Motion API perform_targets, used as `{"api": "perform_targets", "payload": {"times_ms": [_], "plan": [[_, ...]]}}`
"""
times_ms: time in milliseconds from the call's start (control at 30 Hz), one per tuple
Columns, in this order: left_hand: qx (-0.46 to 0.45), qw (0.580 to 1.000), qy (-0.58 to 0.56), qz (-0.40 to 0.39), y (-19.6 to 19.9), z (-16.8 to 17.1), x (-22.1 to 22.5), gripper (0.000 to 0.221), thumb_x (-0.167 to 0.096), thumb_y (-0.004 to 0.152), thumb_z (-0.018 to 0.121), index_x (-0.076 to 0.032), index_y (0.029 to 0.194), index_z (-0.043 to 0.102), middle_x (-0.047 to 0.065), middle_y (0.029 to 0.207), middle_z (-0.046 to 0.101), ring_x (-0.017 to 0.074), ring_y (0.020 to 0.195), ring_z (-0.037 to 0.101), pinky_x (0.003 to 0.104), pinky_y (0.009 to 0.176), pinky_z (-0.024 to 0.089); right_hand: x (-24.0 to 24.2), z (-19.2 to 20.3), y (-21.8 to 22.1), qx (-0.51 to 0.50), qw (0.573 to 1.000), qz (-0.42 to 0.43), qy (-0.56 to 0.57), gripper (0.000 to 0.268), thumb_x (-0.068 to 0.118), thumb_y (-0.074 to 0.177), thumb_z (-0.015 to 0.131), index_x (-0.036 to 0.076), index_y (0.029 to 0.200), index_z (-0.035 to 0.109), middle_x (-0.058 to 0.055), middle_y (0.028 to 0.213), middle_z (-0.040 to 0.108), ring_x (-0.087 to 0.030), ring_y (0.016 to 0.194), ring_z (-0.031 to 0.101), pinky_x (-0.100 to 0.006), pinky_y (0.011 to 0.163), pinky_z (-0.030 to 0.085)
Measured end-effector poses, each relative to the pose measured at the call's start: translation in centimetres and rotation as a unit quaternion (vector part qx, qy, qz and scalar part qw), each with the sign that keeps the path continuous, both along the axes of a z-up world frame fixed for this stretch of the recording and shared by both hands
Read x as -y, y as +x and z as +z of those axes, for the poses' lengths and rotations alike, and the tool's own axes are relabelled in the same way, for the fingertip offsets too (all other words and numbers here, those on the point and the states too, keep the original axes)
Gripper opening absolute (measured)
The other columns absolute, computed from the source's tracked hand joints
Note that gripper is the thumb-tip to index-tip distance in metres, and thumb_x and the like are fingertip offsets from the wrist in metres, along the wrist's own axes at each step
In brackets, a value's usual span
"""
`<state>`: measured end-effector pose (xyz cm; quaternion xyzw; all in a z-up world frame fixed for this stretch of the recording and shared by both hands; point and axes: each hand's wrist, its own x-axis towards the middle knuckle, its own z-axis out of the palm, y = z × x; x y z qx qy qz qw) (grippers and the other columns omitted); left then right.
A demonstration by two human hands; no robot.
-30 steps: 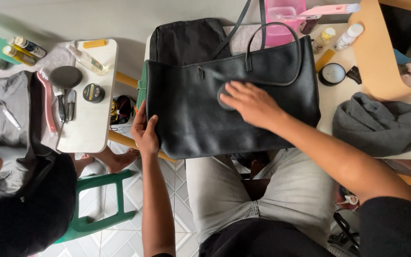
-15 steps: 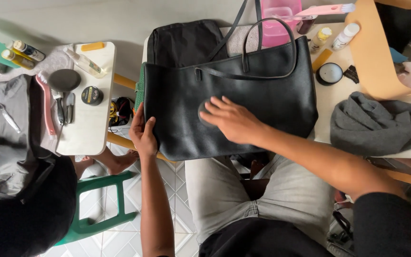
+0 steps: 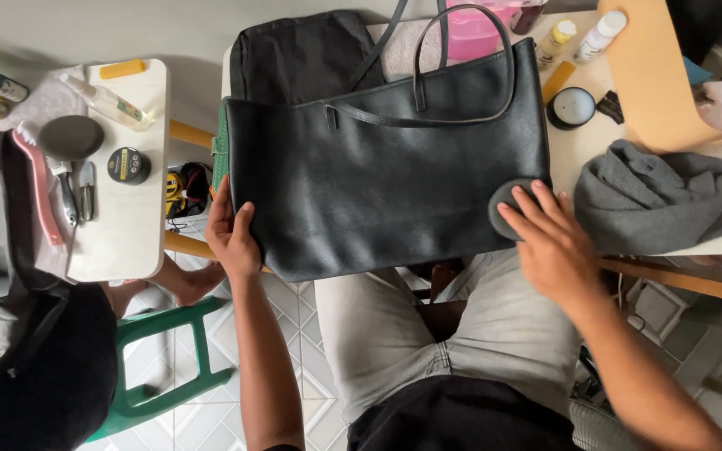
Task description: Polishing a black leather tote bag with a sponge applicator.
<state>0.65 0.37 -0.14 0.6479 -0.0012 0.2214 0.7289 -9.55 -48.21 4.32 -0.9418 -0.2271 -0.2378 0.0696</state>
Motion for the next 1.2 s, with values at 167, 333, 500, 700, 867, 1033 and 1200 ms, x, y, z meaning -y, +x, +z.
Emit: {"api": "perform_targets", "payload": {"times_ms": [167, 333, 500, 700, 867, 1033, 1200], "plan": [[0.008, 0.999, 0.036, -0.002, 0.0, 0.3, -0.1, 0.052, 0.007, 0.094, 0.063, 0.003, 0.145, 0.054, 0.019, 0.125, 0.069, 0.0187, 0.101, 0.068, 0.032, 0.077, 0.061, -12.1, -1.6, 0.7, 0.060, 0.997, -0.014, 0.053, 0.042, 0.007, 0.090, 0.058, 0.008, 0.130, 0.069, -0.022, 0.137, 0.063, -0.047, 0.134, 0.053, -0.062, 0.109, 0.039], [0.020, 0.999, 0.046, 0.003, -0.4, 0.5, 0.2, 0.052, 0.007, 0.095, 0.062, 0.002, 0.146, 0.053, 0.018, 0.126, 0.068, 0.0176, 0.103, 0.065, 0.033, 0.081, 0.059, -23.8, 2.2, 0.7, 0.052, 0.985, 0.131, 0.101, 0.035, 0.004, 0.095, 0.051, 0.008, 0.125, 0.068, -0.021, 0.133, 0.063, -0.045, 0.132, 0.055, -0.059, 0.105, 0.044], [0.013, 0.999, 0.032, -0.005, -0.5, 0.6, 0.1, 0.054, 0.007, 0.095, 0.063, 0.000, 0.147, 0.053, 0.017, 0.128, 0.068, 0.0155, 0.106, 0.064, 0.030, 0.084, 0.059, -27.7, -0.2, 0.8, 0.032, 0.971, 0.200, 0.125, 0.039, 0.006, 0.101, 0.050, 0.008, 0.138, 0.061, -0.020, 0.139, 0.061, -0.040, 0.138, 0.053, -0.058, 0.114, 0.040], [0.015, 1.000, 0.021, 0.002, -0.4, -0.1, 0.0, 0.051, 0.007, 0.096, 0.061, 0.003, 0.146, 0.053, 0.017, 0.126, 0.068, 0.0171, 0.099, 0.067, 0.030, 0.077, 0.060, -20.5, 1.7, -0.6, 0.000, 0.980, 0.166, 0.107, 0.034, 0.005, 0.093, 0.056, 0.007, 0.124, 0.071, -0.017, 0.133, 0.067, -0.037, 0.135, 0.056, -0.058, 0.112, 0.039], [0.005, 1.000, 0.008, -0.012, -0.2, -0.3, -0.2, 0.052, 0.008, 0.096, 0.061, 0.003, 0.147, 0.052, 0.016, 0.127, 0.068, 0.0164, 0.097, 0.068, 0.029, 0.074, 0.061, -10.9, 1.1, -0.9, 0.006, 0.997, 0.067, 0.042, 0.043, 0.005, 0.084, 0.060, 0.010, 0.124, 0.071, -0.013, 0.135, 0.067, -0.036, 0.135, 0.056, -0.061, 0.115, 0.032], [0.010, 1.000, 0.016, -0.014, -0.1, -1.0, -0.6, 0.052, 0.009, 0.096, 0.061, 0.004, 0.146, 0.051, 0.018, 0.125, 0.068, 0.0173, 0.094, 0.069, 0.028, 0.070, 0.060, -4.0, 1.0, 1.5, 0.007, 0.998, -0.057, -0.008, 0.046, 0.005, 0.088, 0.061, 0.008, 0.133, 0.069, -0.015, 0.140, 0.066, -0.039, 0.138, 0.053, -0.062, 0.116, 0.031], [0.022, 0.999, 0.030, -0.006, -0.2, -0.9, -0.3, 0.055, 0.010, 0.094, 0.062, 0.003, 0.148, 0.050, 0.017, 0.129, 0.067, 0.0177, 0.104, 0.067, 0.031, 0.079, 0.060, -3.7, 2.0, 7.0, 0.029, 0.992, -0.101, -0.067, 0.042, 0.006, 0.095, 0.061, 0.004, 0.135, 0.071, -0.020, 0.135, 0.069, -0.040, 0.139, 0.054, -0.060, 0.115, 0.033]]}}
